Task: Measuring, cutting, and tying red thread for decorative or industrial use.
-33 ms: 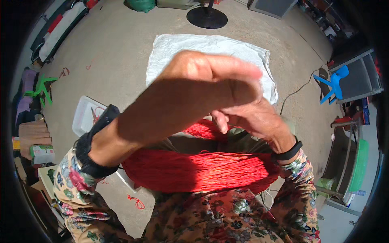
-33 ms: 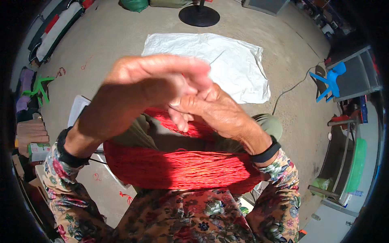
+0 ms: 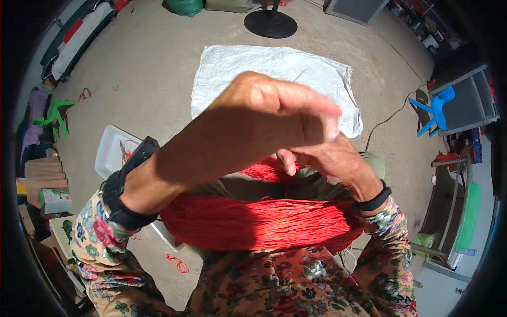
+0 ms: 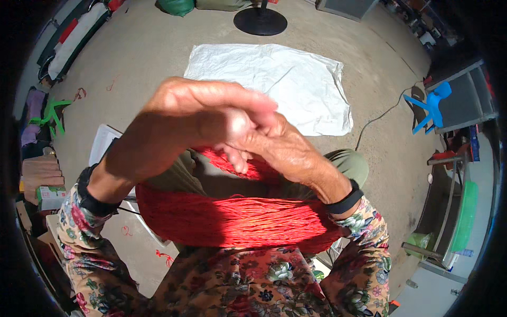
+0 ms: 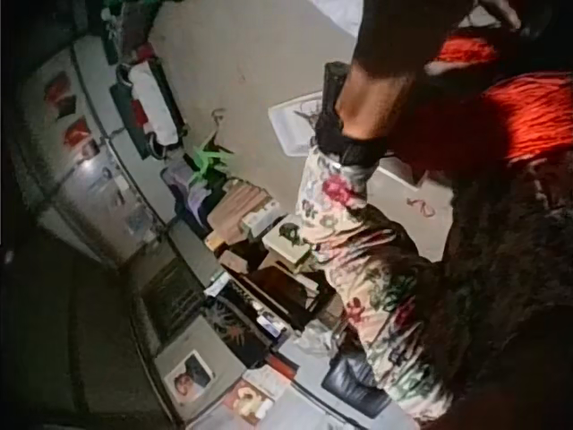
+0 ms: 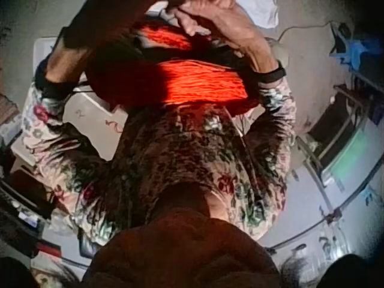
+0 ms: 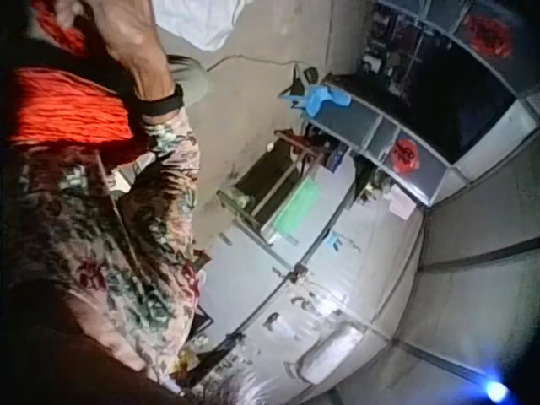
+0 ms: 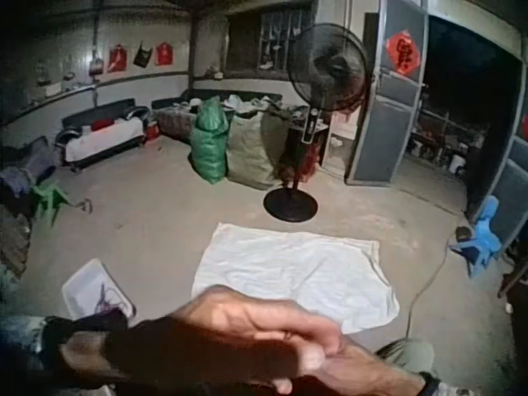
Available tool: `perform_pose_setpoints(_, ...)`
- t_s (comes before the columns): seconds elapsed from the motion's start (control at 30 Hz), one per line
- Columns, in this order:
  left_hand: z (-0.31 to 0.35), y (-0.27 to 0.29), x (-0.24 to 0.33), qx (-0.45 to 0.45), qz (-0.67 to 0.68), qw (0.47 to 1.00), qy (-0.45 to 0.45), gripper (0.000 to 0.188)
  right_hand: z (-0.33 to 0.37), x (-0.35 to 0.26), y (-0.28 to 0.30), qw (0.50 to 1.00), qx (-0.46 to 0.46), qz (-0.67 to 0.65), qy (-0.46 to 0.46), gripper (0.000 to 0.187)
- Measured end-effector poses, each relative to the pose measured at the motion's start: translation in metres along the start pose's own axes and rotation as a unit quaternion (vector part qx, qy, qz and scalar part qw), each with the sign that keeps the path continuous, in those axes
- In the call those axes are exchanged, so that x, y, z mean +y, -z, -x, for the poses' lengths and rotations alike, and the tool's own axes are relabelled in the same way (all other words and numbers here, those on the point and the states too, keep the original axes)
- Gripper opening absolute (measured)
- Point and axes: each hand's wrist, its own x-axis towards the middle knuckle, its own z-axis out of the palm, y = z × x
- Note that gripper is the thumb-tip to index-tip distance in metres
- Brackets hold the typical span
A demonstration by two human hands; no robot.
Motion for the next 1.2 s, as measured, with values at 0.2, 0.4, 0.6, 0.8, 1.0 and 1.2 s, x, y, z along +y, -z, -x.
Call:
perform_pose_setpoints(0.2, 0.013, 0.035, -0.007, 0.05, -0.145, 0.988, 0.001, 0.035, 0.013, 0.026, -0.004, 0.983, -0.117, -0.086, -0.109, 0.034)
perform_pose_setpoints(0.4, 0.051, 0.083, -0.036, 0.218, -0.059, 0.974, -0.035, 0.039, 0.008, 0.119, 0.03, 0.958, -0.217, 0.066, -0.177, 0.035)
perform_pose_setpoints(0.6, 0.147, 0.086, -0.09, 0.477, 0.02, 0.872, -0.109, 0.038, 0.014, 0.217, 0.063, 0.889, -0.312, 0.276, -0.189, 0.025)
perform_pose_setpoints(0.8, 0.224, 0.043, -0.231, 0.644, 0.005, 0.765, 0.001, 0.033, 0.035, 0.222, 0.059, 0.85, -0.331, 0.336, -0.236, 0.024)
perform_pose_setpoints(1.0, 0.23, -0.036, -0.251, 0.562, -0.26, 0.782, 0.07, 0.062, 0.039, 0.22, 0.052, 0.839, -0.337, 0.353, -0.24, 0.025)
perform_pose_setpoints(1.2, 0.222, -0.053, -0.21, 0.522, -0.362, 0.771, 0.051, 0.071, 0.038, 0.219, 0.054, 0.841, -0.332, 0.364, -0.223, 0.027)
